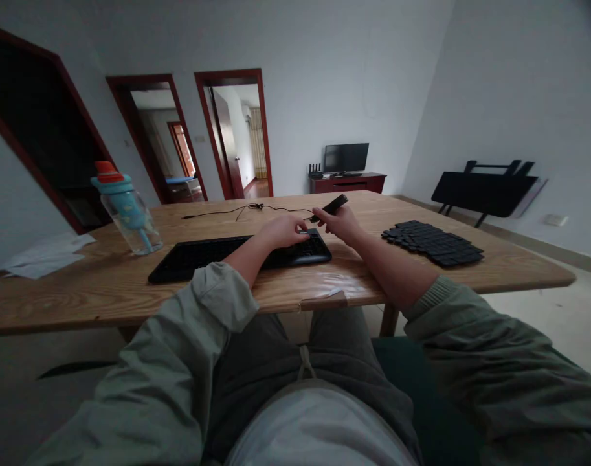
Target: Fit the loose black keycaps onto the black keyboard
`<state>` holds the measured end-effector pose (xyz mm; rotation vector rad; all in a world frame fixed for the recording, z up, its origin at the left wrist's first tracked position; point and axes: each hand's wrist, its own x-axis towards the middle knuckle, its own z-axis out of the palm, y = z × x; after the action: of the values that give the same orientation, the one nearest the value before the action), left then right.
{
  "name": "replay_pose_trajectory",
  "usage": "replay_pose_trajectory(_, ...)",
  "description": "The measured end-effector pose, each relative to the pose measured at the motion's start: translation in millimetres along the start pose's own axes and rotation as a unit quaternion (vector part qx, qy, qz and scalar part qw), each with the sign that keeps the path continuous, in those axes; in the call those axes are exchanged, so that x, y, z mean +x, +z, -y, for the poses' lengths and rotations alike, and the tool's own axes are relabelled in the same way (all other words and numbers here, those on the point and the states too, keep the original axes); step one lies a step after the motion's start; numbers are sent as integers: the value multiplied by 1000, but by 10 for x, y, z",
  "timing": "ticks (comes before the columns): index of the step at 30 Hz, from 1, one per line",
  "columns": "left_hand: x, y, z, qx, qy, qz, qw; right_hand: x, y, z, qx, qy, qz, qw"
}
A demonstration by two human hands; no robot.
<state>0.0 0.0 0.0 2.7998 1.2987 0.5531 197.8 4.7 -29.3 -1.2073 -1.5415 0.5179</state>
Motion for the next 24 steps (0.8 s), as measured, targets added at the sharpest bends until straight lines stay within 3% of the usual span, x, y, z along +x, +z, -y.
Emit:
replay_pose_trajectory(6, 184, 239, 79, 2, 15, -17, 1000, 6, 44, -22, 44, 0, 7, 999)
replay_pose_trajectory(10, 159, 236, 90, 8, 23, -21, 999, 16, 33, -42, 24, 3, 14, 1000)
replay_pose_trajectory(16, 83, 164, 152, -23, 42, 17, 999, 27, 10, -52, -27, -2, 29, 999)
replay_pose_trajectory(24, 78, 159, 230, -48, 46, 6, 998, 20, -3, -43, -23, 3, 32, 999)
